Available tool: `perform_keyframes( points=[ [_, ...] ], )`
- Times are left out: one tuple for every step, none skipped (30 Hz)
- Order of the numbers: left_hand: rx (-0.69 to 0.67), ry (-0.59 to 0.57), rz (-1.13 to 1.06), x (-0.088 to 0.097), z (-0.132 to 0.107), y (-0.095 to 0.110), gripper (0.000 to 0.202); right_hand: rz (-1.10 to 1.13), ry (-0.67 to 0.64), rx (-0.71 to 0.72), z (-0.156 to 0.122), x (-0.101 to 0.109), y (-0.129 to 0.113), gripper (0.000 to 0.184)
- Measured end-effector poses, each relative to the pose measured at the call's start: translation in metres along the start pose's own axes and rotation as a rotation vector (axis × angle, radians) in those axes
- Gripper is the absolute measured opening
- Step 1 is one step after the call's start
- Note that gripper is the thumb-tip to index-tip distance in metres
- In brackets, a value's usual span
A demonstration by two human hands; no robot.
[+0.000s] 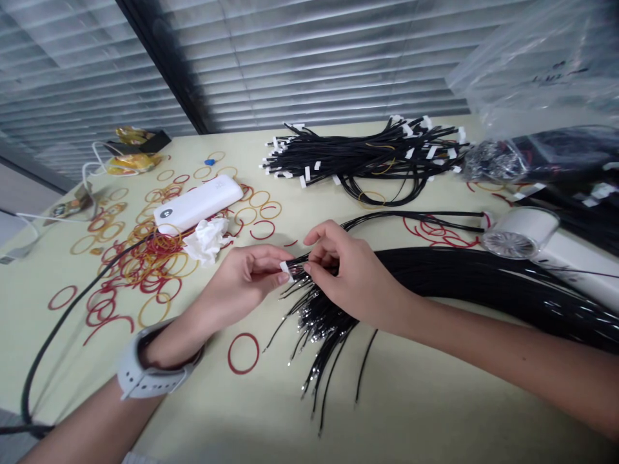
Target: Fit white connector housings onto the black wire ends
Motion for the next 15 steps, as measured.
perform_keyframes(
  points=[
    [-0.001,-0.002,0.002,-0.0001,0.0000,0.0002,0.016,0.010,0.001,-0.006,0.0005,0.0000,-0.0004,0.020],
    [0.002,-0.004,0.004,-0.0003,0.0000,0.0006,0.016,0.021,0.001,-0.013,0.0009,0.0000,-0.0007,0.020],
    [0.007,-0.008,0.006,-0.0006,0.0000,0.0010,0.016,0.034,0.001,-0.019,0.0013,0.0001,-0.0010,0.020],
    [0.013,-0.009,0.005,-0.0009,0.0000,0.0016,0.015,0.048,0.000,-0.021,0.0016,0.0002,-0.0012,0.020],
    [0.019,-0.010,0.003,-0.0012,0.0001,0.0022,0.015,0.060,0.000,-0.022,0.0017,0.0003,-0.0014,0.020],
    [0.024,-0.013,-0.002,-0.0015,0.0001,0.0027,0.015,0.071,0.000,-0.022,0.0017,0.0004,-0.0015,0.020],
    [0.027,-0.016,-0.008,-0.0018,0.0002,0.0031,0.015,0.080,0.003,-0.022,0.0016,0.0005,-0.0015,0.020],
    [0.026,-0.018,-0.013,-0.0019,0.0002,0.0034,0.016,0.086,0.006,-0.023,0.0015,0.0007,-0.0014,0.020],
    [0.024,-0.017,-0.015,-0.0019,0.0002,0.0035,0.016,0.090,0.009,-0.024,0.0013,0.0007,-0.0013,0.020],
    [0.019,-0.017,-0.014,-0.0018,0.0002,0.0034,0.016,0.090,0.011,-0.025,0.0012,0.0008,-0.0012,0.020],
    [0.015,-0.017,-0.013,-0.0015,0.0002,0.0032,0.016,0.091,0.014,-0.026,0.0012,0.0007,-0.0012,0.020],
    [0.011,-0.015,-0.010,-0.0012,0.0001,0.0028,0.016,0.093,0.015,-0.027,0.0011,0.0006,-0.0011,0.020],
    [0.007,-0.014,-0.006,-0.0009,0.0000,0.0025,0.016,0.097,0.016,-0.026,0.0011,0.0004,-0.0011,0.020],
    [0.002,-0.015,-0.003,-0.0006,-0.0001,0.0022,0.015,0.103,0.017,-0.026,0.0011,0.0002,-0.0011,0.020],
    [-0.004,-0.014,-0.002,-0.0004,-0.0002,0.0020,0.015,0.112,0.020,-0.026,0.0011,0.0000,-0.0010,0.020]
  ],
)
Point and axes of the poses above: each hand's wrist, its own z-axis towards the middle knuckle, its own x-axis out of the back of the hand, y = z × x, the point moved 2 cm from there along z, towards the middle knuckle, and after that the axes turned 3 degrees about -z, right-handed, at the moved point
